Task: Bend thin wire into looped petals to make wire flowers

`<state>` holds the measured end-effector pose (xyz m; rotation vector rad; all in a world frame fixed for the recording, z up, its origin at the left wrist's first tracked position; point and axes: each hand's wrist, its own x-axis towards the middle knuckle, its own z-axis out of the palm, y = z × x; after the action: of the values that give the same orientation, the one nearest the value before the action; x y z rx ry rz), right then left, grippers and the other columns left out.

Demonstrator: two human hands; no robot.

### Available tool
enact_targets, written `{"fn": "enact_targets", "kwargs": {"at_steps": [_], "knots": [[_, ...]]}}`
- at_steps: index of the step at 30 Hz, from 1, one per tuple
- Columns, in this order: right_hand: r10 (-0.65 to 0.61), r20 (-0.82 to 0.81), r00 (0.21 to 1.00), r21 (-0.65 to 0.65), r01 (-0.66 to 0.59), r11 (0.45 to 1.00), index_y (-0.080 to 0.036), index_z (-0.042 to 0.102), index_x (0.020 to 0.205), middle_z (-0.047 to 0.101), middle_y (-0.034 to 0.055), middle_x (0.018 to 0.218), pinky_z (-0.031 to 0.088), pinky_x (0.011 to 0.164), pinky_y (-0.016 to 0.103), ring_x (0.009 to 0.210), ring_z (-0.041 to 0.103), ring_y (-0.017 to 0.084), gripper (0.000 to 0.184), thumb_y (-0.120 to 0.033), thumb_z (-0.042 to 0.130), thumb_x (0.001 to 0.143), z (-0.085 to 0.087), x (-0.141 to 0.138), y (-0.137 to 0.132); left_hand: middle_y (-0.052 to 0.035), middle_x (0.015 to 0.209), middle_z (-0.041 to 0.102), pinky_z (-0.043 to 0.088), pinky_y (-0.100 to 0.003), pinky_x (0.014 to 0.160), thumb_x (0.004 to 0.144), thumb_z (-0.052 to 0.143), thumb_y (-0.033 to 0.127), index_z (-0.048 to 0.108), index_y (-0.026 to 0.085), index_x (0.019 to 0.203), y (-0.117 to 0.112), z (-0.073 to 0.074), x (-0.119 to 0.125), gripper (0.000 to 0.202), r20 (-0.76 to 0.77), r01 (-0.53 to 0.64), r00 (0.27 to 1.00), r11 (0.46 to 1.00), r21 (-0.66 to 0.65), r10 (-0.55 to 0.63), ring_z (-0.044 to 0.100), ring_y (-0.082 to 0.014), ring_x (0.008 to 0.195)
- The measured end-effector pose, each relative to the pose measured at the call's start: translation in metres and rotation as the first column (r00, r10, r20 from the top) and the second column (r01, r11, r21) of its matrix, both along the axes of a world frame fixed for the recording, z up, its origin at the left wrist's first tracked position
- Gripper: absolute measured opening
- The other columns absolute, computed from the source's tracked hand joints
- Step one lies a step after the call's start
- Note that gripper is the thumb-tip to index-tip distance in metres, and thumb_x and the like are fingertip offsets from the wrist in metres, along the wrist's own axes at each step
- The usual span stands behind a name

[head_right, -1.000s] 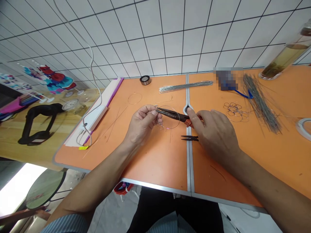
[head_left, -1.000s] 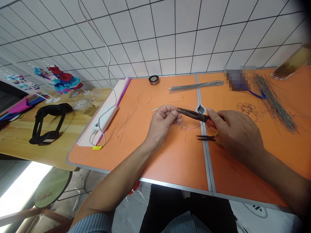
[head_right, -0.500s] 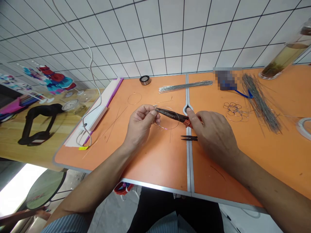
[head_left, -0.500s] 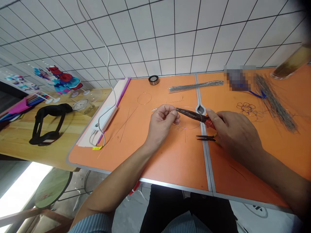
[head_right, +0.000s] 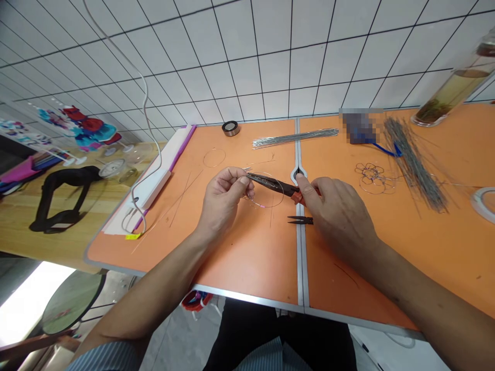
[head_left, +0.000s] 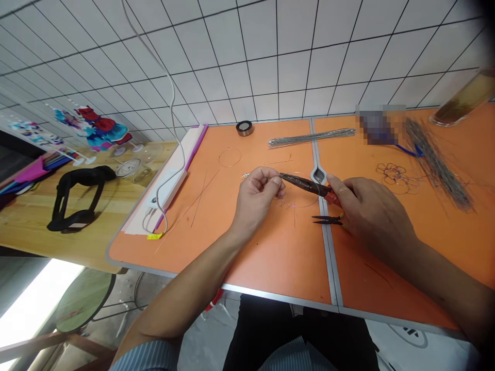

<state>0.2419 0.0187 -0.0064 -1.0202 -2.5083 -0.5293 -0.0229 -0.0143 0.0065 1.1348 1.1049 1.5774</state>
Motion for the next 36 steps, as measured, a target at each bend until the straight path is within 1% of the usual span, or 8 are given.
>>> {"fn": "enact_targets", "kwargs": {"at_steps": [5,11,17,20,25,27,31,36], "knots": [[0.012,-0.032,0.999,-0.029,-0.013,1.0,-0.012,0.053,0.163,0.075,0.0173,0.11,0.044,0.073,0.042,0.09,0.065,0.031,0.052,-0.016,0.043,0.112,-0.0035,0.0002,-0.0001,0.0007,0.076,0.07,0.051,-0.027,0.069,0.095,0.078,0.024,0.071,0.021,0.089,0.0017,-0.0029,-0.0017,0.01,0.022,0.008,1.0,1.0,-0.004,-0.008,0.064,-0.0114,0.068],[-0.004,-0.013,1.0,0.01,0.005,1.0,-0.01,0.054,0.161,0.075,0.0173,0.111,0.041,0.072,0.04,0.09,0.065,0.03,0.049,-0.015,0.045,0.114,-0.0005,-0.0009,0.0007,0.0012,0.075,0.069,0.05,-0.026,0.067,0.095,0.079,0.026,0.071,0.021,0.087,0.0033,-0.0039,-0.0007,0.012,0.066,0.052,0.997,0.999,-0.012,-0.051,0.062,-0.0108,0.066],[-0.003,0.012,1.0,-0.012,0.004,1.0,-0.012,0.052,0.164,0.076,0.0169,0.114,0.041,0.072,0.041,0.093,0.067,0.03,0.05,-0.016,0.044,0.115,-0.0035,0.0026,0.0016,0.0014,0.074,0.068,0.05,-0.026,0.068,0.095,0.078,0.025,0.071,0.022,0.087,0.0023,-0.0049,-0.0011,0.011,0.012,-0.013,1.0,1.0,-0.008,0.013,0.061,-0.011,0.066],[0.003,0.002,1.0,-0.027,-0.003,1.0,-0.012,0.051,0.165,0.077,0.0173,0.115,0.041,0.072,0.041,0.095,0.068,0.031,0.051,-0.015,0.044,0.114,-0.0042,0.003,0.0015,0.0014,0.073,0.067,0.05,-0.027,0.067,0.095,0.078,0.024,0.071,0.022,0.086,0.0024,-0.0049,-0.0021,0.011,-0.005,-0.018,1.0,1.0,-0.01,0.018,0.06,-0.0112,0.065],[0.005,-0.025,1.0,-0.045,-0.006,0.999,-0.014,0.051,0.165,0.078,0.0186,0.118,0.042,0.074,0.042,0.099,0.07,0.033,0.051,-0.017,0.044,0.115,-0.0025,0.0012,0.0009,0.0019,0.072,0.066,0.047,-0.026,0.064,0.093,0.077,0.026,0.071,0.022,0.086,0.0047,-0.005,-0.0039,0.01,0.065,0.037,0.997,0.999,-0.035,-0.035,0.057,-0.0106,0.062],[0.016,-0.027,1.0,-0.035,-0.017,0.999,-0.012,0.051,0.164,0.078,0.0189,0.119,0.043,0.075,0.043,0.1,0.07,0.034,0.05,-0.017,0.044,0.115,-0.0026,0.0009,0.0011,0.0021,0.071,0.066,0.046,-0.026,0.063,0.092,0.077,0.026,0.071,0.022,0.087,0.0054,-0.005,-0.0045,0.01,0.08,0.058,0.995,0.998,-0.034,-0.055,0.056,-0.0103,0.061],[0.026,-0.018,0.999,-0.03,-0.027,0.999,-0.011,0.052,0.163,0.078,0.0173,0.115,0.042,0.074,0.042,0.096,0.069,0.032,0.048,-0.017,0.044,0.116,-0.0047,0.0023,0.0023,0.0021,0.072,0.067,0.047,-0.025,0.062,0.094,0.076,0.024,0.072,0.021,0.087,0.005,-0.0051,-0.0053,0.009,0.041,0.039,0.998,0.999,-0.017,-0.038,0.058,-0.0101,0.062],[0.034,-0.011,0.999,-0.044,-0.034,0.998,-0.011,0.052,0.164,0.076,0.0164,0.112,0.041,0.074,0.042,0.092,0.066,0.031,0.051,-0.014,0.042,0.114,-0.007,0.0055,0.0037,0.0014,0.072,0.068,0.047,-0.024,0.06,0.093,0.077,0.025,0.072,0.021,0.087,0.004,-0.0045,-0.0062,0.009,0.021,0.039,0.999,0.998,-0.043,-0.038,0.059,-0.0102,0.061]]}}
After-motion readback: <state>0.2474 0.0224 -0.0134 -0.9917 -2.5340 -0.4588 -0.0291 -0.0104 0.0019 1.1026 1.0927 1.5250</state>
